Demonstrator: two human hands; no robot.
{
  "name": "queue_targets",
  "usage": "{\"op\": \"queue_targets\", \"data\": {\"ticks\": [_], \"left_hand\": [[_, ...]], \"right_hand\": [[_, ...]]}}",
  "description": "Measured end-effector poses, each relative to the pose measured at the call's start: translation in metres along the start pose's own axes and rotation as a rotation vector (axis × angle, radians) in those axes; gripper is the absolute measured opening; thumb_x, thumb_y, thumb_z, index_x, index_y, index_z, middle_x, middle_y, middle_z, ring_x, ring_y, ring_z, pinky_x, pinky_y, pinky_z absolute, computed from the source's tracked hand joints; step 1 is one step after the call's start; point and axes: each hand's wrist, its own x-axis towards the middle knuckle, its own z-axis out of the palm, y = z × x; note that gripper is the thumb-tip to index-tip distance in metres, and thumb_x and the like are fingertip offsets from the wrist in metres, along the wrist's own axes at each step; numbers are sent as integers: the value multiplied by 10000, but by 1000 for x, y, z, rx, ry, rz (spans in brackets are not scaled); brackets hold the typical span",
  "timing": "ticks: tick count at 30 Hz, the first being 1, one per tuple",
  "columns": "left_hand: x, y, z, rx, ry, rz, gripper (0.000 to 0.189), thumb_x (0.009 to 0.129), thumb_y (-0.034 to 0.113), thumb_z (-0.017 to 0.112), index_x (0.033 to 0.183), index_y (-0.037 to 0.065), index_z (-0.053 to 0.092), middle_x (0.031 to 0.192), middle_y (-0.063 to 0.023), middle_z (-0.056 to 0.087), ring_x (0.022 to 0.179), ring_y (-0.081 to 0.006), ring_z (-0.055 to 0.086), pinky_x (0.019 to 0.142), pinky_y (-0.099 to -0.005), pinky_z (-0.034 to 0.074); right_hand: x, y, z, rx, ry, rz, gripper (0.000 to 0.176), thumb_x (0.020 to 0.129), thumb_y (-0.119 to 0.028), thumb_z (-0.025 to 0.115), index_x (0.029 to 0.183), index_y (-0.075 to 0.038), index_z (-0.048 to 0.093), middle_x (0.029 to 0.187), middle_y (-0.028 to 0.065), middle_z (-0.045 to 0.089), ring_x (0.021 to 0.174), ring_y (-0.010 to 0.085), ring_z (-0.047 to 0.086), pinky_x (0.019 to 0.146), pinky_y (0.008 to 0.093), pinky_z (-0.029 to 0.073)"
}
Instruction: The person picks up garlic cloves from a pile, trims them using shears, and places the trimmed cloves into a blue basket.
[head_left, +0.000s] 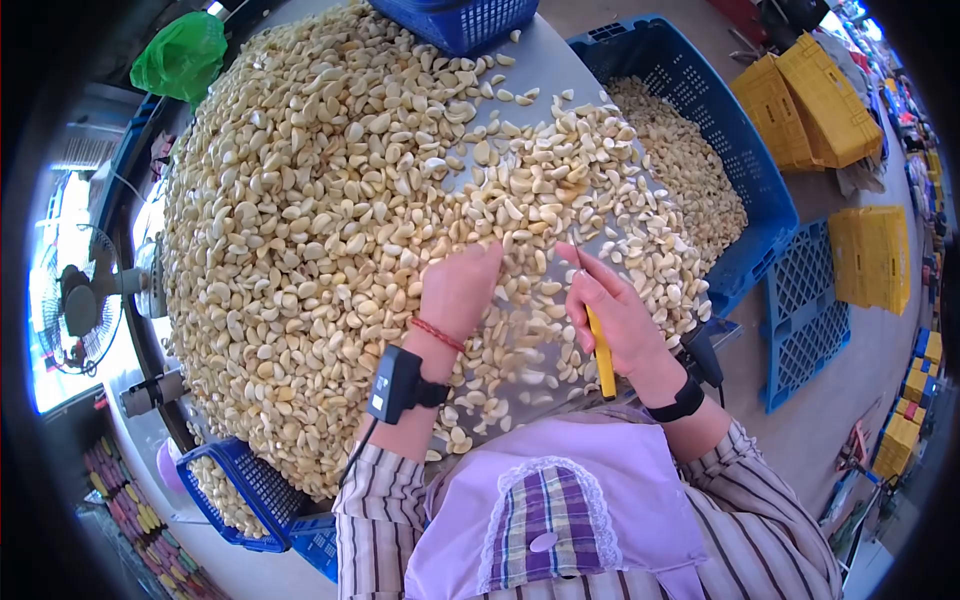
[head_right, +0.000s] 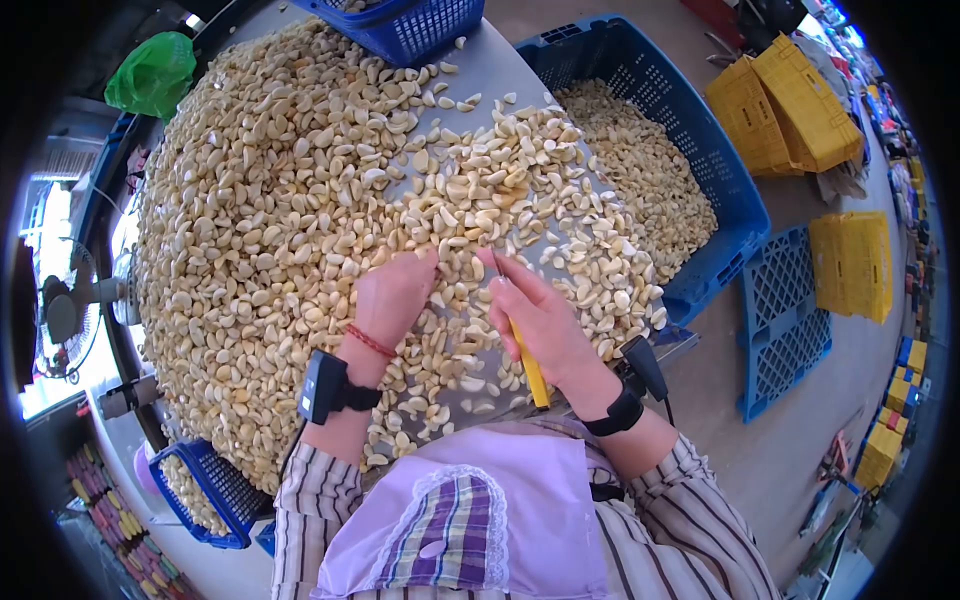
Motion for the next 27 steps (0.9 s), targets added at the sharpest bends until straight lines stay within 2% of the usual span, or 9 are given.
{"op": "queue_targets", "data": {"ticks": [3,5,7,9,10,13,20,22,27], "left_hand": [[-8,5,-1,27,-30,-15,153,833,197,633,939,86,637,805,-86,642,666,-262,624,575,-326,494],[-17,5,-6,-254,-47,-320,138,828,178,652,937,93,645,805,-97,648,642,-225,624,576,-300,491],[-30,0,-5,-396,-61,-381,138,834,184,661,910,73,630,840,-74,675,667,-207,638,594,-274,500],[-38,0,-11,-1016,169,-449,95,827,95,674,906,61,635,720,-40,619,577,-98,556,517,-205,435],[-42,6,-24,-1316,111,-762,55,842,64,650,874,56,606,739,-28,599,541,-61,499,461,-162,367],[-52,19,-29,-1584,225,-723,58,846,35,632,851,56,577,748,-36,598,514,-45,451,428,-153,316],[-60,43,-39,-1293,310,-421,71,812,-11,675,852,10,620,880,-67,656,710,-71,571,621,-200,469],[-58,50,-45,-1212,360,-306,91,791,-9,699,845,11,629,875,-58,653,793,-103,590,725,-242,477],[-60,47,-42,-1207,332,-314,76,791,6,702,823,15,634,868,-57,650,779,-97,589,692,-242,477]], "right_hand": [[-1,-6,-3,-14,-7,-49,452,965,-267,470,1383,-107,409,665,-31,461,468,34,420,434,170,353],[-1,-7,-8,-25,-3,-75,453,966,-268,470,1384,-105,407,668,-31,463,471,33,420,434,170,352],[0,-5,-11,-61,26,-73,453,966,-264,476,1383,-99,410,671,-35,458,471,31,405,433,175,346],[2,3,-11,-97,13,-67,462,960,-265,490,1384,-98,411,683,-33,472,477,28,403,440,176,351],[1,6,-9,-135,4,-65,472,953,-266,503,1385,-98,412,696,-30,485,483,26,400,446,177,357],[-7,10,6,-331,-61,-56,510,923,-270,553,1382,-95,418,731,-22,521,501,13,408,462,173,370],[-12,2,28,-680,-286,-228,641,896,-269,582,1436,-73,298,826,44,586,694,85,521,651,224,428],[-12,-1,29,-673,-299,-235,629,899,-263,579,1434,-76,306,836,42,591,692,78,516,643,216,422],[-14,-8,32,-463,-324,-62,546,932,-236,529,1427,-103,341,816,20,589,637,42,480,580,190,399]]}}
